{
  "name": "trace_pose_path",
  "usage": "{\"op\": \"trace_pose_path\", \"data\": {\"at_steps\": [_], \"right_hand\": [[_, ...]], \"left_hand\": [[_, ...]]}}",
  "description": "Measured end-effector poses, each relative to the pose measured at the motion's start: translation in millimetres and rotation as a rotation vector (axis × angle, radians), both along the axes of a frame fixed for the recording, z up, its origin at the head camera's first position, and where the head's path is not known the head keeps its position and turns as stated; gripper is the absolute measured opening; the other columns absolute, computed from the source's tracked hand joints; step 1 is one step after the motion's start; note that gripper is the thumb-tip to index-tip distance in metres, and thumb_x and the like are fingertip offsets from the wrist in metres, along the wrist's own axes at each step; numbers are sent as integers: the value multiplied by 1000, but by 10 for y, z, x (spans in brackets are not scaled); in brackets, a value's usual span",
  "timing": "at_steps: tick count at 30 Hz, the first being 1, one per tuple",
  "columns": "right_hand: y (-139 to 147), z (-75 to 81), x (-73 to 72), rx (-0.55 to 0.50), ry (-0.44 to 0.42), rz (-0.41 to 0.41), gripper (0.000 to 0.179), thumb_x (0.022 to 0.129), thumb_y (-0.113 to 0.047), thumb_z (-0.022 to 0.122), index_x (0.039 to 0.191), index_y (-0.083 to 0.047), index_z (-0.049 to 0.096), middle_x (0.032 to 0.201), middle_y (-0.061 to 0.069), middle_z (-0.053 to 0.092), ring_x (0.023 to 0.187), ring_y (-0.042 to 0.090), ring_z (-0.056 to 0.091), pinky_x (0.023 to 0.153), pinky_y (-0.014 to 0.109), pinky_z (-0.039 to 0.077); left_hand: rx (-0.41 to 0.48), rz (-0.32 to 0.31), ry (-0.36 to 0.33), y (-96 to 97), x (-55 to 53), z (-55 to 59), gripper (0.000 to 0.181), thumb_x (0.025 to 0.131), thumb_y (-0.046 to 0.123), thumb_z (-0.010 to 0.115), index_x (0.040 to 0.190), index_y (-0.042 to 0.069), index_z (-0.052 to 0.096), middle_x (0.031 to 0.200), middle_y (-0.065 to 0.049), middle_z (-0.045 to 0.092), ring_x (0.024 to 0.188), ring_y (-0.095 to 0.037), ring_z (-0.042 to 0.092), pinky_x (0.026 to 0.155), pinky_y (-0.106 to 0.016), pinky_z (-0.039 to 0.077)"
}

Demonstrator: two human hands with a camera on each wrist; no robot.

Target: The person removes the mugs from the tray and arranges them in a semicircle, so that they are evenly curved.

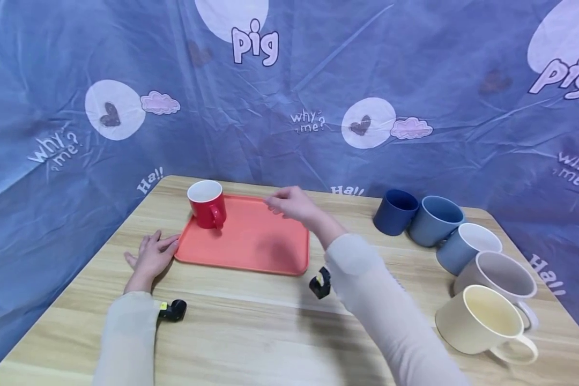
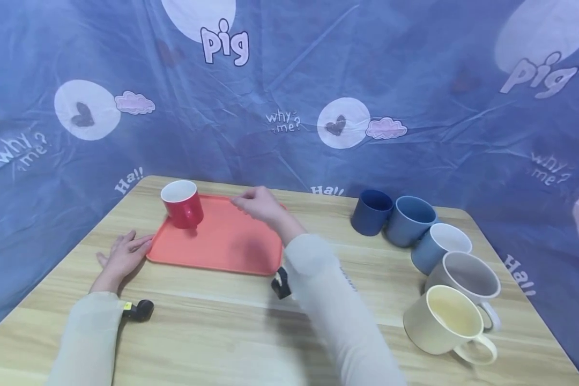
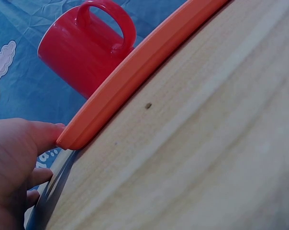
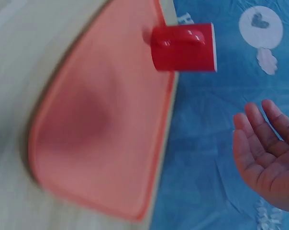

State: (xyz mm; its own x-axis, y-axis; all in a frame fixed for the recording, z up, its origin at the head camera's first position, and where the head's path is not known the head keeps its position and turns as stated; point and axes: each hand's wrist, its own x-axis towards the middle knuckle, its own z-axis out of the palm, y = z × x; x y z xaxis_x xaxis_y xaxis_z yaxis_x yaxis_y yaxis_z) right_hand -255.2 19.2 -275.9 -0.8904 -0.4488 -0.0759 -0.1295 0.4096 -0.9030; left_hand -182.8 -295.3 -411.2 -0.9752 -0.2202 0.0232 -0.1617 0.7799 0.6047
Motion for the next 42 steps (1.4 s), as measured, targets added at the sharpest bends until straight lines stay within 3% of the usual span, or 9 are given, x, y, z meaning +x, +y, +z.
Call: {"op": "trace_pose_path", "data": {"at_steps": [12, 22, 32, 42], "right_hand": [[-580, -286, -84, -103, -191, -22, 28, 86, -20, 53, 106, -1, 58, 105, 13, 56, 88, 20, 52, 77, 34, 44], [-742, -440, -84, -274, -326, -27, 33, 88, -19, 50, 116, -2, 48, 119, 14, 49, 113, 31, 40, 91, 45, 33], [-972, -559, -62, -282, -332, -51, 39, 84, -20, 54, 118, -3, 45, 110, 7, 48, 114, 31, 37, 89, 49, 33], [-1037, -629, -34, -274, -384, -35, 41, 86, -20, 51, 123, -3, 41, 117, 8, 45, 116, 30, 36, 90, 48, 32]], "left_hand": [[4, 6, 0, 5, -16, 12, 48, 90, 41, 38, 121, 7, 49, 136, -26, 16, 124, -42, -1, 82, -62, -21], [11, 7, 0, 3, -20, 43, 49, 89, 42, 38, 122, 6, 48, 137, -26, 15, 125, -41, -2, 82, -61, -21], [3, -6, -1, 12, -28, 14, 48, 90, 41, 37, 122, 7, 49, 137, -26, 16, 125, -41, -1, 82, -62, -21], [4, 0, 3, -2, -22, -9, 48, 90, 41, 38, 121, 7, 49, 136, -26, 16, 125, -41, 0, 83, -62, -20]]}}
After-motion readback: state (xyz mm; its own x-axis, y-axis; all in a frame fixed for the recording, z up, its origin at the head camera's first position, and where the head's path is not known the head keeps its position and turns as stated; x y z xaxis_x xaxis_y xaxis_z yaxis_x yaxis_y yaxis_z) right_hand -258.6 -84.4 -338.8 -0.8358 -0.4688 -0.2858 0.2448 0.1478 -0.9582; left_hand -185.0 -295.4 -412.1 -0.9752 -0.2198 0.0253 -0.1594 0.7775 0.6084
